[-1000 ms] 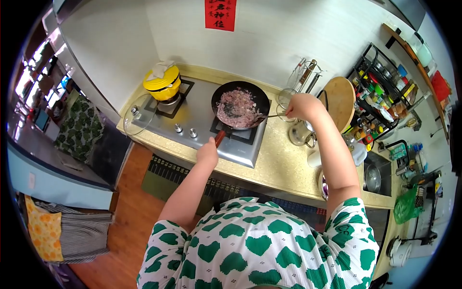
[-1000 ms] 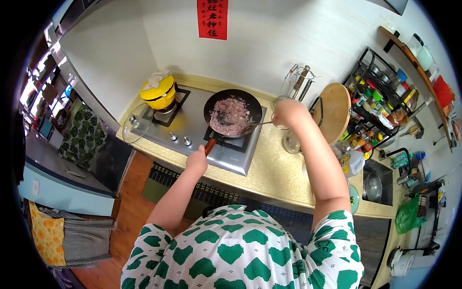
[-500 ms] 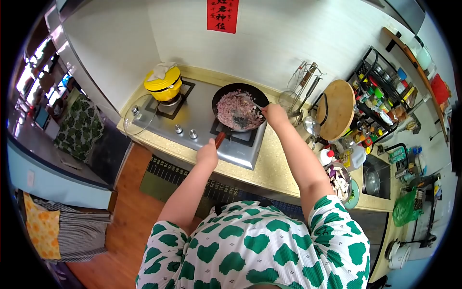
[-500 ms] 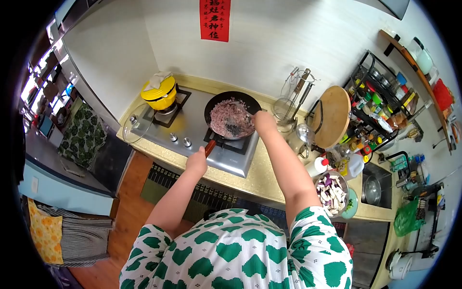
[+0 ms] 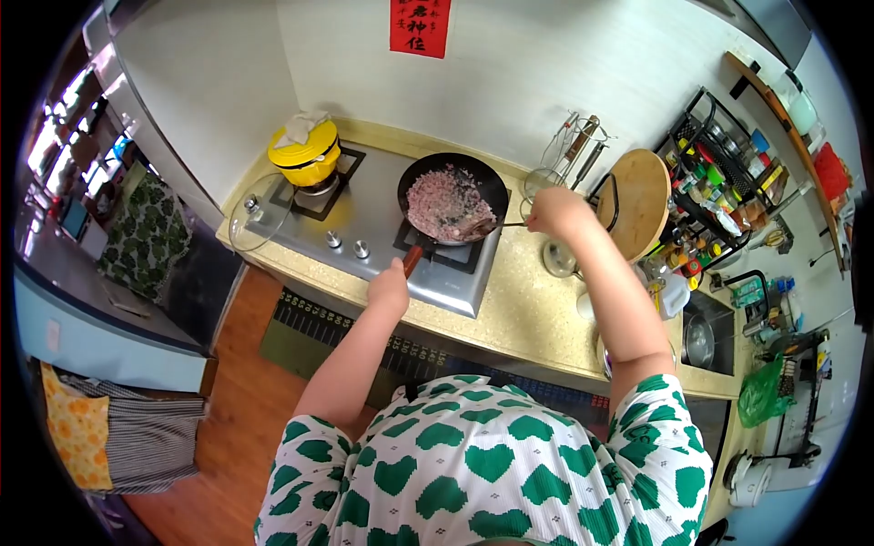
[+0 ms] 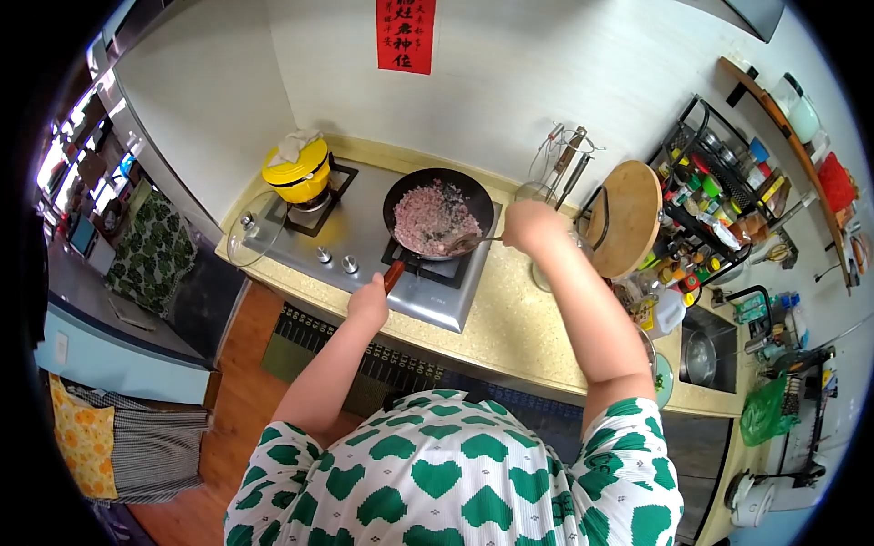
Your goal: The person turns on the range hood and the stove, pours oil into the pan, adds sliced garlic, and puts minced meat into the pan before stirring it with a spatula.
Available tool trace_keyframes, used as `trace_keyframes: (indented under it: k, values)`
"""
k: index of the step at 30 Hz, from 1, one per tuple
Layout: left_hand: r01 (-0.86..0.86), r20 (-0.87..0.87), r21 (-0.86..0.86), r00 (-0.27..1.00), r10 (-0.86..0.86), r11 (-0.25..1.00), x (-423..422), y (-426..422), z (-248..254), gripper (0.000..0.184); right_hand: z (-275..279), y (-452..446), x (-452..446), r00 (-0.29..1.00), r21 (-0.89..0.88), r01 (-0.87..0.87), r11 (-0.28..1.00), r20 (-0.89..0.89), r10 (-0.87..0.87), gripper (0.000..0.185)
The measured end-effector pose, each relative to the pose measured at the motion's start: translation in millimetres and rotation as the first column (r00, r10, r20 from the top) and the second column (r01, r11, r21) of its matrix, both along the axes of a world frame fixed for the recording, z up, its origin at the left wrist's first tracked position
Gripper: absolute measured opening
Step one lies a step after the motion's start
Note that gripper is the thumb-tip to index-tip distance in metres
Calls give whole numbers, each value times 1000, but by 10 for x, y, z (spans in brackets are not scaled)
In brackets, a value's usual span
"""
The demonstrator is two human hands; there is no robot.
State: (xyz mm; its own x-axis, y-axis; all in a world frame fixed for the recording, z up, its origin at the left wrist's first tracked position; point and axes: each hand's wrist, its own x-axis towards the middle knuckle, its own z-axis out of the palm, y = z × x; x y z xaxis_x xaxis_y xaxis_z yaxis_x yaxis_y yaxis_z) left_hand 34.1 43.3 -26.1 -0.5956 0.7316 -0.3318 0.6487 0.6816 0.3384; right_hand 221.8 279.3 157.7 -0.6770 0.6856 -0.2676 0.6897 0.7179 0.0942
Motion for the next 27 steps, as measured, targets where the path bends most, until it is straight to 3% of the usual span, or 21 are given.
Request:
trace_keyframes:
  k: [2,3,6,11,14,17,20,23,27]
  values:
    - [0,2,5,1000,0,1000,6,-9,-14,17,-214,29,-67,997,10,19,1000,-77,-18,24]
    - [-1,1,10,1000,1,1000,13,-19,-31,17,-411,116,-55,976,-20,6,1000,-217,-10,21]
    - [-3,-5,22,1000,3,1000,-12,-9,-50,16,-685,247,-134,920,-86,29,996,-386,-60,17]
    - [-10,2,22,1000,10,1000,3,-6,-51,15,-1407,420,-448,816,-92,133,987,-554,-162,22]
    - [-13,14,48,1000,12,999,-5,0,-75,18,-1583,294,-567,853,-119,82,989,-504,-132,22]
    - [-8,9,50,1000,7,999,2,-7,-52,19,-1333,241,-433,881,-209,-95,973,-474,-16,23]
    - [-10,12,43,1000,10,999,-5,9,-99,20,-753,274,-191,926,-187,-280,942,-310,213,24]
    - [-19,21,41,1000,18,999,0,12,-58,22,-318,404,12,937,-60,-315,947,-179,300,22]
    - [-12,16,33,1000,11,999,14,-2,-23,25,329,276,141,976,0,-213,977,-40,213,19]
